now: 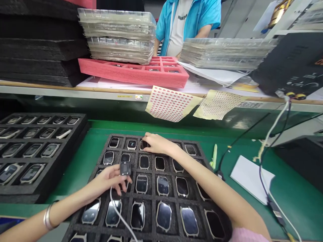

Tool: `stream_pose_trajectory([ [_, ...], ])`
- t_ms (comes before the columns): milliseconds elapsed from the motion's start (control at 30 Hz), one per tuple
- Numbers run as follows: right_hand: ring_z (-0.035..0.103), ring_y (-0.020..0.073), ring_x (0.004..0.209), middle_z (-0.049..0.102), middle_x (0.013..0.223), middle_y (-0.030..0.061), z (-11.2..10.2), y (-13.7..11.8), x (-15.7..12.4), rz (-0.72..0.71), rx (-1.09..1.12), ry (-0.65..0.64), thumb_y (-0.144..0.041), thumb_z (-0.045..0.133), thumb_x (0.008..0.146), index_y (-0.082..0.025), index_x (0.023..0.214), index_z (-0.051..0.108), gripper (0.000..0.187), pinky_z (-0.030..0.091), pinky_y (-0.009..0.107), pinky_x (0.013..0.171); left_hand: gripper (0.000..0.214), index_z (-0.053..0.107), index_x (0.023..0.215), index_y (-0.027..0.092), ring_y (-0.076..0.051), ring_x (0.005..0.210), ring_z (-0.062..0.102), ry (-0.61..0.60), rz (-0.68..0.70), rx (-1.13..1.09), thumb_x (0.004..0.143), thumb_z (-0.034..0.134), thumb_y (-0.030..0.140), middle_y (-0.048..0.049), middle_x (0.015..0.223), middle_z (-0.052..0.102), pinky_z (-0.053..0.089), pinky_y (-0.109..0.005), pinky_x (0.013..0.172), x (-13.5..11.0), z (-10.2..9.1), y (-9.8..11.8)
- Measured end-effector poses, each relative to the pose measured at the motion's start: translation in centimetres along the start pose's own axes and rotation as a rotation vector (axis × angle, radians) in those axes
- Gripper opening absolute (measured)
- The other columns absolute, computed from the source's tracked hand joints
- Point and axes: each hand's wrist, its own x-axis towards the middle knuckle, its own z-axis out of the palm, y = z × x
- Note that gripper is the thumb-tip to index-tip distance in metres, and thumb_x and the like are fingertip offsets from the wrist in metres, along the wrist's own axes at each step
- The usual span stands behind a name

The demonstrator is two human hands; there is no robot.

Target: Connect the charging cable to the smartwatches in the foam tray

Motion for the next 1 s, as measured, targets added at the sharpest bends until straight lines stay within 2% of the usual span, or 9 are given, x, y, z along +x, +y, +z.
stream_pose_trajectory([
  [133, 0.061, 0.0295, 0.088, 0.062, 0.096, 0.0116, -0.1, -0.1, 0.5, -0.014, 0.023, 0.055, -0.019, 0.074, 0.072, -0.012, 0.098, 0.067, 0.028, 0.045, 0.036, 0.078, 0.030, 0.056, 0.097, 0.010, -0.013, 0.070, 0.063, 0.020, 0.072, -0.044, 0.077, 0.069, 0.027, -0.0115, 0.093, 0.066, 0.052, -0.023, 0.061, 1.7, 1.6, 1.8],
  [200, 0.061, 0.0280, 0.088, 0.062, 0.096, 0.0111, -0.4, -0.1, 0.0, -0.008, 0.063, 0.114, -0.020, 0.074, 0.073, -0.012, 0.101, 0.066, 0.030, 0.046, 0.036, 0.077, 0.030, 0.057, 0.096, 0.010, -0.014, 0.071, 0.063, 0.011, 0.095, -0.062, 0.075, 0.071, 0.025, -0.0115, 0.093, 0.067, 0.052, -0.024, 0.062, 2.4, 1.9, 2.0],
  [300, 0.061, 0.0219, 0.085, 0.061, 0.099, 0.0100, -0.9, -1.0, -1.6, 0.003, 0.145, 0.217, -0.028, 0.067, 0.082, -0.012, 0.111, 0.061, 0.034, 0.049, 0.031, 0.075, 0.031, 0.060, 0.095, 0.009, -0.015, 0.072, 0.065, 0.007, 0.071, -0.088, 0.071, 0.074, 0.024, -0.0121, 0.094, 0.068, 0.052, -0.027, 0.066, 3.1, 1.5, 1.6],
  [367, 0.060, 0.0203, 0.090, 0.060, 0.103, 0.0091, -1.0, -2.4, -2.8, -0.052, 0.248, 0.261, -0.030, 0.066, 0.083, -0.014, 0.115, 0.058, 0.037, 0.049, 0.030, 0.080, 0.035, 0.061, 0.097, 0.010, -0.017, 0.075, 0.067, -0.013, 0.041, -0.101, 0.069, 0.077, 0.023, -0.0123, 0.095, 0.068, 0.052, -0.029, 0.071, 3.2, 1.1, 1.1],
  [467, 0.058, 0.0225, 0.098, 0.058, 0.109, 0.0088, -0.3, -4.6, -4.0, -0.176, 0.364, 0.241, -0.026, 0.068, 0.081, -0.018, 0.119, 0.056, 0.041, 0.049, 0.035, 0.086, 0.044, 0.061, 0.100, 0.011, -0.019, 0.078, 0.068, -0.056, 0.033, -0.116, 0.063, 0.081, 0.021, -0.0106, 0.093, 0.069, 0.052, -0.030, 0.074, 3.2, 0.8, 0.4],
  [600, 0.053, 0.0258, 0.106, 0.052, 0.117, 0.0134, 1.1, -5.9, -4.0, -0.189, 0.255, 0.198, -0.023, 0.064, 0.085, -0.016, 0.124, 0.052, 0.041, 0.049, 0.039, 0.088, 0.045, 0.059, 0.100, 0.011, -0.019, 0.075, 0.068, -0.026, 0.055, -0.077, 0.065, 0.080, 0.029, -0.0083, 0.086, 0.069, 0.053, -0.031, 0.071, 3.2, 0.7, 0.0],
  [833, 0.055, 0.0280, 0.107, 0.058, 0.116, 0.0142, 2.7, -6.3, -3.4, -0.238, 0.244, 0.262, -0.028, 0.059, 0.090, -0.015, 0.128, 0.048, 0.042, 0.049, 0.045, 0.091, 0.038, 0.055, 0.096, 0.010, -0.016, 0.055, 0.065, 0.079, 0.112, 0.036, 0.079, 0.065, 0.043, -0.0037, 0.063, 0.065, 0.054, -0.027, 0.053, 3.2, 0.7, -0.6],
  [1000, 0.058, 0.0241, 0.107, 0.058, 0.117, 0.0118, 3.4, -6.8, -3.8, -0.201, 0.412, 0.305, -0.029, 0.061, 0.089, -0.019, 0.129, 0.047, 0.044, 0.050, 0.037, 0.092, 0.039, 0.054, 0.099, 0.011, -0.015, 0.050, 0.062, 0.059, 0.148, 0.043, 0.080, 0.064, 0.043, -0.0017, 0.059, 0.063, 0.051, -0.024, 0.046, 2.7, 0.8, -0.6],
])
